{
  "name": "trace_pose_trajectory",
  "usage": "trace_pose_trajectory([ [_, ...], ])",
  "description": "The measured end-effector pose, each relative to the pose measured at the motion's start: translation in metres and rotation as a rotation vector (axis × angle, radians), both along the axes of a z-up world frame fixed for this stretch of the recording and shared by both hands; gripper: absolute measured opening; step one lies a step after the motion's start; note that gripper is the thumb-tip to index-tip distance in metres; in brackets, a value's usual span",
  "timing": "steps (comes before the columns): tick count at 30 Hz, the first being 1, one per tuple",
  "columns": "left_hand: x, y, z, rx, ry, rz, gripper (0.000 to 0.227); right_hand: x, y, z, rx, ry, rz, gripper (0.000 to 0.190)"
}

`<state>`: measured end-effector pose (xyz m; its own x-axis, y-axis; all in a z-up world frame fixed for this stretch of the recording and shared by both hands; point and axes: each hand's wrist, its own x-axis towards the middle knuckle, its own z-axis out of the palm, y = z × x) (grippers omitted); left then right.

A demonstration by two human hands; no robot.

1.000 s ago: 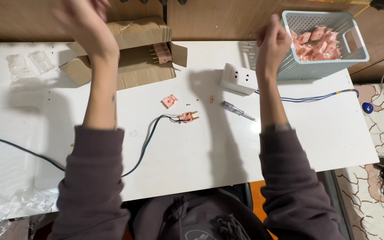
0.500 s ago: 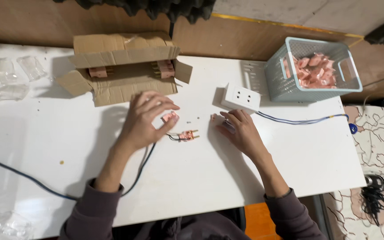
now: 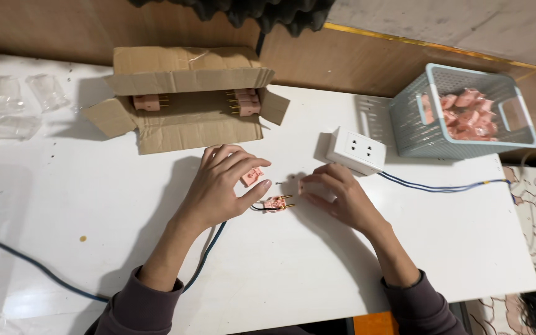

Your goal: The person assembles small pink electrical components on a white table, using a screwdriver to tighten screws on the parts. They handle the components and wires, occasionally picking up and placing down the screwdriver while working.

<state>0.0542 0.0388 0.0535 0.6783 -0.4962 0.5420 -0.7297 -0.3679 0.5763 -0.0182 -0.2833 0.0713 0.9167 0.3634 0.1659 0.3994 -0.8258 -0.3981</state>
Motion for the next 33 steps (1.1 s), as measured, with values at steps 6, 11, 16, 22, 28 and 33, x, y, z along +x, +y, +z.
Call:
trace_pose_trajectory([
  [6,0.002,0.005,0.005,-0.072,0.052,-0.03,0.029,0.002,0.034,0.006,0.004,-0.046,0.125,0.033],
  [11,-0.012,-0.006,0.015,0.051,0.059,-0.084,0.045,0.005,0.038,0.012,-0.04,0.0,0.161,0.029],
  [16,-0.014,-0.011,0.007,0.152,0.082,-0.123,0.05,0.005,0.042,0.013,-0.056,0.02,0.162,0.028],
  [22,0.008,-0.015,0.009,0.038,0.057,-0.054,0.035,0.001,0.036,0.005,-0.054,-0.044,0.163,0.038],
  [28,0.07,-0.049,0.027,0.082,-0.496,0.024,0.013,-0.015,0.093,0.022,0.087,-0.393,0.195,0.063],
  [33,0.115,-0.086,0.056,0.361,-1.156,-0.069,0.016,-0.057,0.24,0.09,0.002,-0.827,0.682,0.03],
])
